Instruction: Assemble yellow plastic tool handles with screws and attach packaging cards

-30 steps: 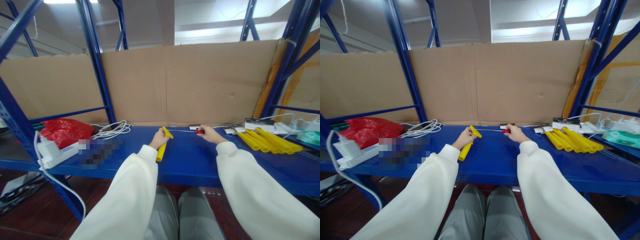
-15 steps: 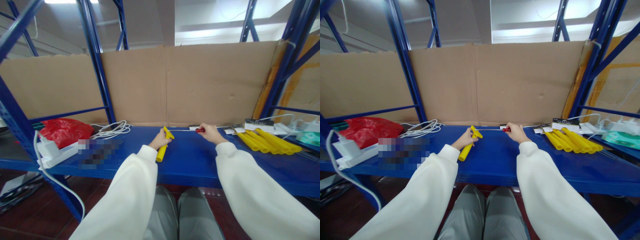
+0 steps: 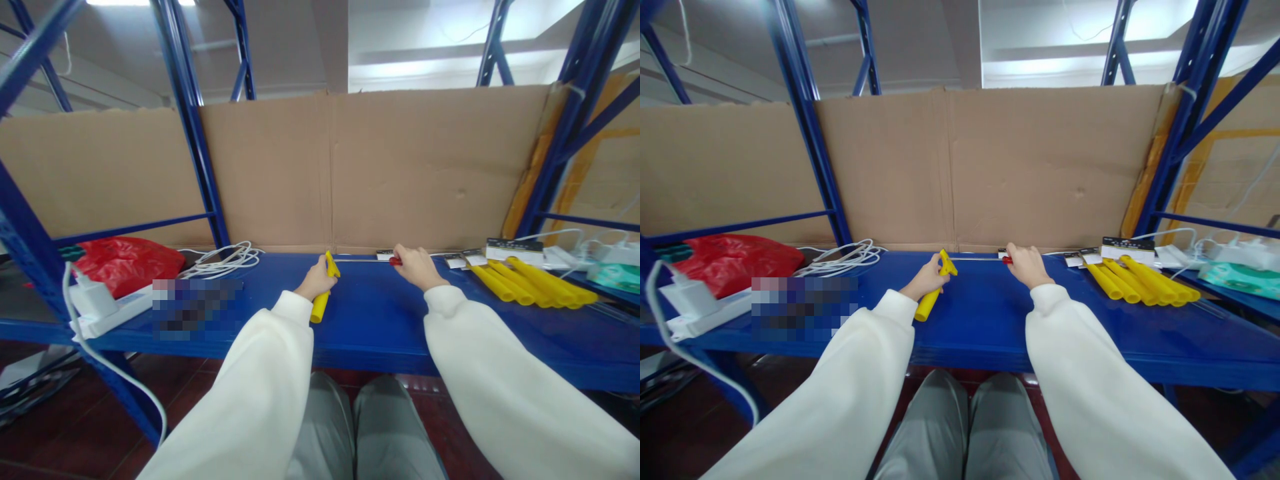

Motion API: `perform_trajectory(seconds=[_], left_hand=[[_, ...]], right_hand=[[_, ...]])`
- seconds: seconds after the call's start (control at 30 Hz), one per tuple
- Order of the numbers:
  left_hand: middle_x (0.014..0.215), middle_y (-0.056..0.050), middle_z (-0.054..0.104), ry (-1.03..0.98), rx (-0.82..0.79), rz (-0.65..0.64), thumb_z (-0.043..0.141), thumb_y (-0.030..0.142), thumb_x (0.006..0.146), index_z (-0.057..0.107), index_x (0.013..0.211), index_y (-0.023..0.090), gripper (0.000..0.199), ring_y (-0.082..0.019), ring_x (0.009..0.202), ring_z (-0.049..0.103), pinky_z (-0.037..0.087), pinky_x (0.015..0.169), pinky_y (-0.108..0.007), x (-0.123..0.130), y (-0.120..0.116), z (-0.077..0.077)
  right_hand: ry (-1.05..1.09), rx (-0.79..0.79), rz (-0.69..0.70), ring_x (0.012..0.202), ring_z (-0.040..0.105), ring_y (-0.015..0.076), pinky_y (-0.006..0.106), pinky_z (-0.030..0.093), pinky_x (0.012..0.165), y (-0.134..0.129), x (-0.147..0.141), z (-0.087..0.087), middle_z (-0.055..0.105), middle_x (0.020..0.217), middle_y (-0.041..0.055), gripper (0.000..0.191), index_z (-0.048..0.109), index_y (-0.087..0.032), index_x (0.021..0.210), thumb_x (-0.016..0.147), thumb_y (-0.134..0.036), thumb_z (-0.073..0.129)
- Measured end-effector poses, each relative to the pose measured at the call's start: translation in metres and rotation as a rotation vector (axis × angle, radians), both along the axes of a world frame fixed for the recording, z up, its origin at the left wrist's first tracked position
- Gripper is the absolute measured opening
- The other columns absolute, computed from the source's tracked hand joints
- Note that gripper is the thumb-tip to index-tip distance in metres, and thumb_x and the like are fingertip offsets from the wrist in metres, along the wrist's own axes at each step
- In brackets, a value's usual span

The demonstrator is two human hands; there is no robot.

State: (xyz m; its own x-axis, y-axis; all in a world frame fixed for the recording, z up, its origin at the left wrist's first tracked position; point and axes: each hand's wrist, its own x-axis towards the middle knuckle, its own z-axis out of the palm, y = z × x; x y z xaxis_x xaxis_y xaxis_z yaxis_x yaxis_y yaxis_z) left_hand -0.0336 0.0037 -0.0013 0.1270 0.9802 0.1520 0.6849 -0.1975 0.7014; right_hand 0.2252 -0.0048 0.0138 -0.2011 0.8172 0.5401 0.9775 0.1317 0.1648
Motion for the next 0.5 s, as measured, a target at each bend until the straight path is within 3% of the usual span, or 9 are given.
perform_trajectory(seconds=[0.27,0.5], left_hand=[[0.109,-0.016,0.073,0.073,0.062,0.011,0.06,0.011,0.085,0.041,0.137,0.015,0.056,-0.021,0.064,0.072,0.056,0.059,-0.029,-0.0019,0.0038,-0.0028],[0.113,-0.016,0.072,0.123,0.067,0.028,0.061,0.013,0.085,0.041,0.139,0.016,0.057,-0.022,0.074,0.074,0.057,0.067,-0.03,-0.0017,0.0047,-0.0032]], right_hand=[[0.015,0.029,0.064,0.103,0.062,0.0284,0.036,0.029,0.084,-0.0001,0.0003,-0.0028,0.073,0.104,0.0157,0.021,0.066,-0.015,0.098,0.087,-0.018,0.048],[-0.032,-0.009,0.016,0.104,0.062,0.0285,0.036,0.034,0.084,-0.007,-0.005,0.0026,0.07,0.106,0.0173,0.023,0.069,-0.014,0.099,0.089,-0.018,0.049]])
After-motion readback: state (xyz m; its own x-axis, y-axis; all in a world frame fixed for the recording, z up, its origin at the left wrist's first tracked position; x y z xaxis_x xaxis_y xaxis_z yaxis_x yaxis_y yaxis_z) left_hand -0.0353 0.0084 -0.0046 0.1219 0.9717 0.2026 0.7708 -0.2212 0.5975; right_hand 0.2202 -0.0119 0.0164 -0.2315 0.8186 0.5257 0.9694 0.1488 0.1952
